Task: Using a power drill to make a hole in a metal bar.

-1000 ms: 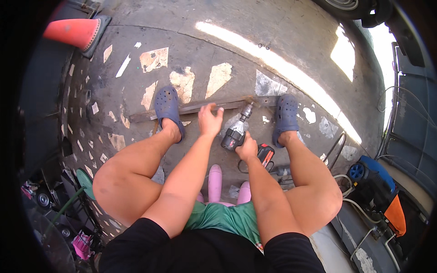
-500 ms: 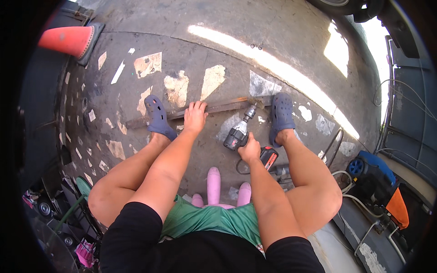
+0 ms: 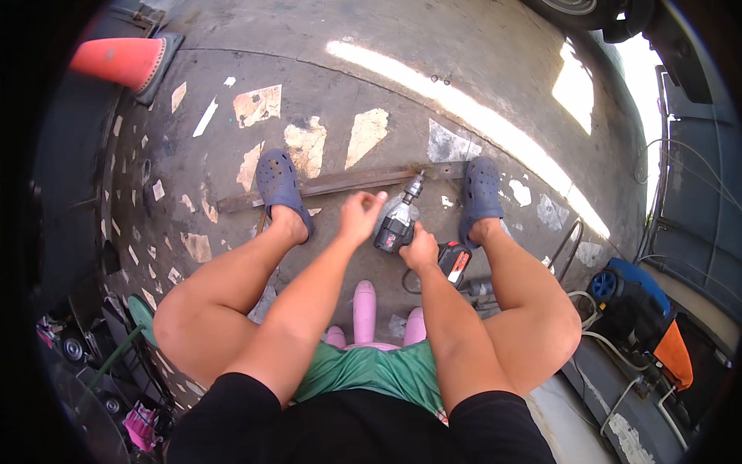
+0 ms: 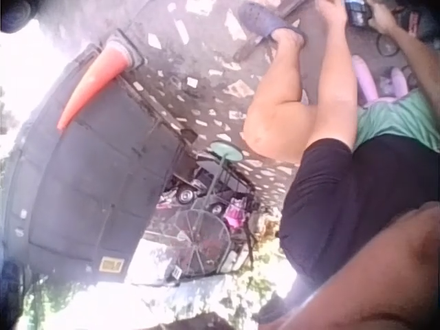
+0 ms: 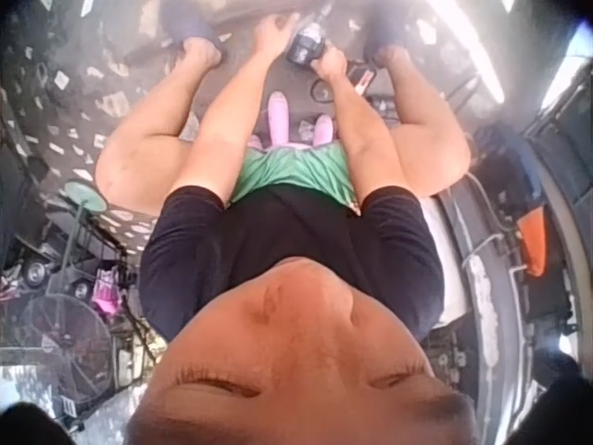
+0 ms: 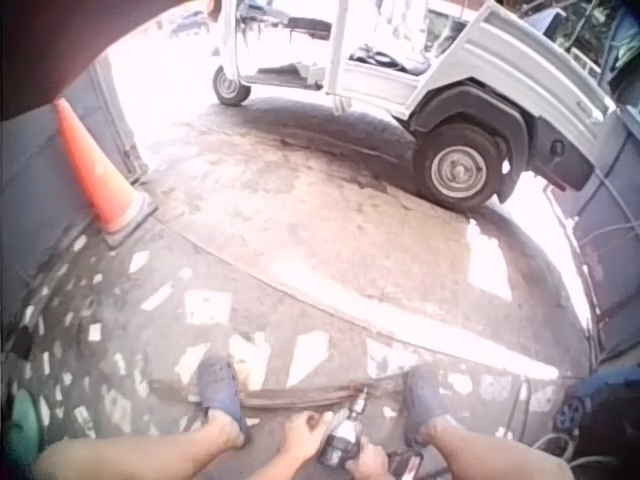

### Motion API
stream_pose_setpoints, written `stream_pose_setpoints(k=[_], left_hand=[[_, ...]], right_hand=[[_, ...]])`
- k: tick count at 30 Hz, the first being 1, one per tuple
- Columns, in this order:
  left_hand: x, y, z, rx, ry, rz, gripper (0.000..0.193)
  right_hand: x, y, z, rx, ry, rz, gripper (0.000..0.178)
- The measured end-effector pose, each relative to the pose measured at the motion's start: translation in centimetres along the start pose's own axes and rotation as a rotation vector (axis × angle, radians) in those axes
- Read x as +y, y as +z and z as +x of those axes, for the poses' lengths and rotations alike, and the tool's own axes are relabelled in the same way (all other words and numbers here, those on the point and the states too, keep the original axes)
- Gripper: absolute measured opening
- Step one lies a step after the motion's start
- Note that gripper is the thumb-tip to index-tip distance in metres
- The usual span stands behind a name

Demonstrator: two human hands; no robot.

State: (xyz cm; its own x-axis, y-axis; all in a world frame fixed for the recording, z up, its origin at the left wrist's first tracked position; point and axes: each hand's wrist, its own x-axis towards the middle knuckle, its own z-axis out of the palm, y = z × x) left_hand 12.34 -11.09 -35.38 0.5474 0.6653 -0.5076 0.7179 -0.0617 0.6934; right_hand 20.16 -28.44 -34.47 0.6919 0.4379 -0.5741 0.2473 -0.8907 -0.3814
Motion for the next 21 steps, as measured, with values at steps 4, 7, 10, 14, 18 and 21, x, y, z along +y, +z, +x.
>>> stream_pose_setpoints(k=[4, 7, 10, 14, 18, 21], left_hand=[[2.3, 3.9, -3.5, -0.180, -0.132, 0.117, 0.097], [2.8, 4.5, -3.4, -0.195, -0.147, 0.097, 0.094], [3.4, 4.7, -2.6, -0.257, -0.113, 0.159, 0.089], [4.6, 5.6, -2.3, -0.279, -0.108, 0.154, 0.084], [4.9, 4.8, -2.4, -0.173, -0.174, 0.102, 0.081], [4.9, 4.2, -2.2, -0.166, -0.169, 0.095, 0.080]], right_hand=[[-0.1, 0.7, -0.1, -0.103, 0.003, -0.083, 0.048], [0.7, 1.4, 0.2, -0.057, 0.054, -0.006, 0.044], [1.8, 2.0, 0.7, -0.013, 0.089, 0.051, 0.047], [2.7, 1.4, 1.2, 0.006, 0.073, 0.029, 0.055], [1.7, -0.4, 1.3, -0.070, 0.066, -0.115, 0.067], [0.1, -1.4, 1.3, -0.065, 0.045, -0.114, 0.073]])
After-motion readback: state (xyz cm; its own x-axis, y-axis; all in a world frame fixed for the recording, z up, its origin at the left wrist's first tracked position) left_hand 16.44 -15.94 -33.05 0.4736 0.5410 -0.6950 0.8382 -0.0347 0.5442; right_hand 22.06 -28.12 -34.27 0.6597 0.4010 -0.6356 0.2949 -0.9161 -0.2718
